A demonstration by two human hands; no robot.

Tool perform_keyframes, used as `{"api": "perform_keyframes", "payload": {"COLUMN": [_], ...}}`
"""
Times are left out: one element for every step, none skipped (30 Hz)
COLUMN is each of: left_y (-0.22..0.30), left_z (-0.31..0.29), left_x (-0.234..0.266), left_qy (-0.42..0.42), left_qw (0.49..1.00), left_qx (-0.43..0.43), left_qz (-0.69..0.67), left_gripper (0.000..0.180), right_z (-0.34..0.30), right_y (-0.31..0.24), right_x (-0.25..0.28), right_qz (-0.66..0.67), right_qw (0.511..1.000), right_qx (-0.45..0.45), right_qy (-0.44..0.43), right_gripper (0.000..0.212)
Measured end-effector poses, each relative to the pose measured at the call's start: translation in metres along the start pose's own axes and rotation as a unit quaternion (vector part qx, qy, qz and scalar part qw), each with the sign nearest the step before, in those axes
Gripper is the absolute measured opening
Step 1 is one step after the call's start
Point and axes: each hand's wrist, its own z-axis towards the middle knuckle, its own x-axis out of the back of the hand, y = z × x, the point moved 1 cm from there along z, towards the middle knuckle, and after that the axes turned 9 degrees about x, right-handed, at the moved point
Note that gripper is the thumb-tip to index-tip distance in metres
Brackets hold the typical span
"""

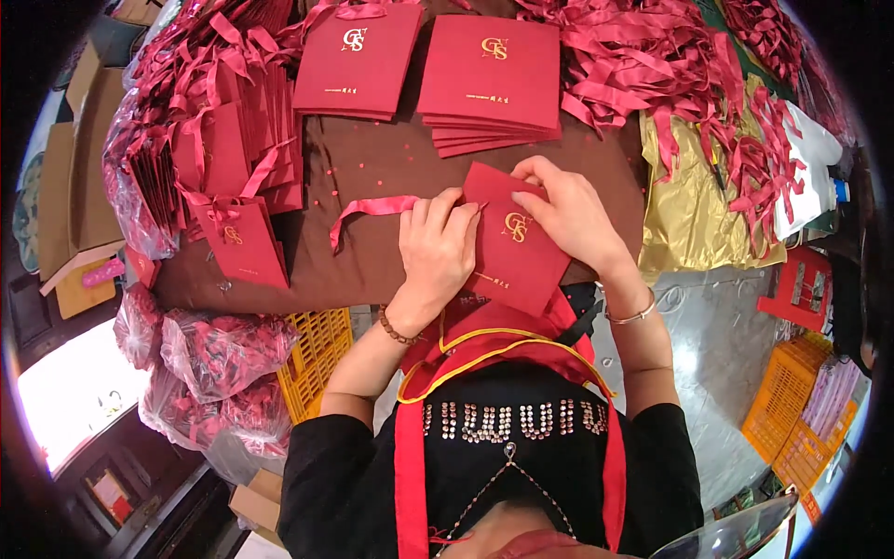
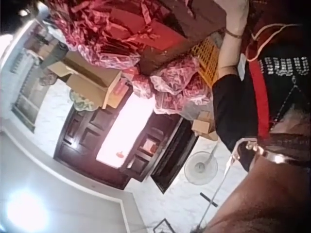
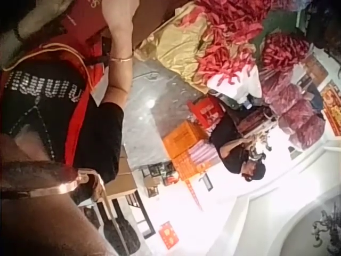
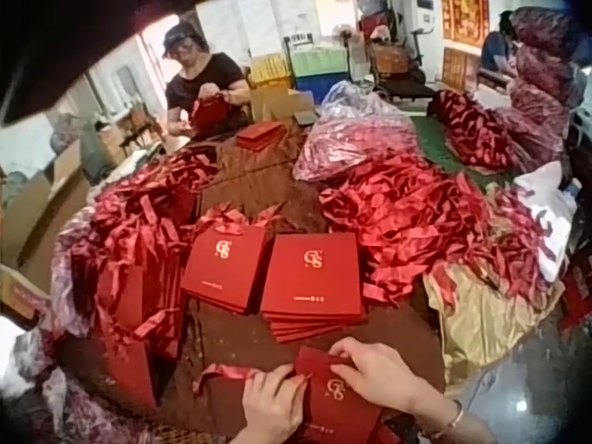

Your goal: The person ties red ribbons onto small red envelopes by hand.

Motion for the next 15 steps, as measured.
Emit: {"api": "perform_keyframes", "payload": {"left_y": [0.000,0.000,-0.001,-0.002,-0.001,0.000,0.001,0.002,0.004,0.006,0.008,0.009,0.009,0.009,0.009], "left_z": [0.000,0.001,0.004,0.007,0.011,0.017,0.021,0.026,0.030,0.033,0.035,0.037,0.037,0.037,0.038], "left_x": [0.000,0.001,0.003,0.003,0.005,0.006,0.007,0.005,0.005,0.005,0.005,0.005,0.004,0.003,0.003], "left_qy": [-0.006,-0.006,-0.004,-0.002,-0.002,-0.014,-0.026,-0.004,-0.004,-0.004,-0.004,-0.019,-0.019,-0.027,-0.035], "left_qw": [1.000,1.000,1.000,1.000,1.000,1.000,0.999,0.999,0.999,0.998,0.997,0.997,0.997,0.997,0.997], "left_qx": [0.003,0.003,-0.008,-0.020,-0.019,-0.013,-0.006,-0.019,-0.019,-0.036,-0.052,-0.054,-0.054,-0.054,-0.054], "left_qz": [-0.001,-0.001,0.002,0.006,0.006,0.017,0.027,0.037,0.037,0.043,0.048,0.041,0.042,0.046,0.050], "left_gripper": [0.017,0.017,0.015,0.013,0.013,0.012,0.010,0.009,0.009,0.009,0.009,0.009,0.009,0.008,0.008], "right_z": [0.001,0.002,0.003,0.003,0.004,0.004,0.004,0.004,0.005,0.005,0.005,0.005,0.005,0.005,0.005], "right_y": [0.002,0.004,0.005,0.006,0.007,0.007,0.007,0.006,0.006,0.006,0.006,0.006,0.007,0.007,0.008], "right_x": [0.000,0.001,0.002,0.003,0.002,0.002,0.002,0.002,0.003,0.004,0.004,0.004,0.004,0.004,0.003], "right_qz": [0.033,0.034,0.041,0.049,0.050,0.039,0.028,0.028,0.045,0.061,0.061,0.068,0.076,0.076,0.082], "right_qw": [0.998,0.997,0.998,0.998,0.998,0.998,0.999,0.999,0.998,0.996,0.996,0.996,0.996,0.996,0.995], "right_qx": [-0.056,-0.056,-0.049,-0.042,-0.042,-0.039,-0.036,-0.035,-0.040,-0.045,-0.045,-0.043,-0.041,-0.041,-0.039], "right_qy": [-0.028,-0.028,-0.027,-0.025,-0.026,-0.026,-0.027,-0.026,-0.031,-0.036,-0.036,-0.037,-0.037,-0.037,-0.031], "right_gripper": [0.020,0.020,0.022,0.024,0.024,0.025,0.027,0.027,0.027,0.028,0.028,0.027,0.027,0.027,0.027]}}
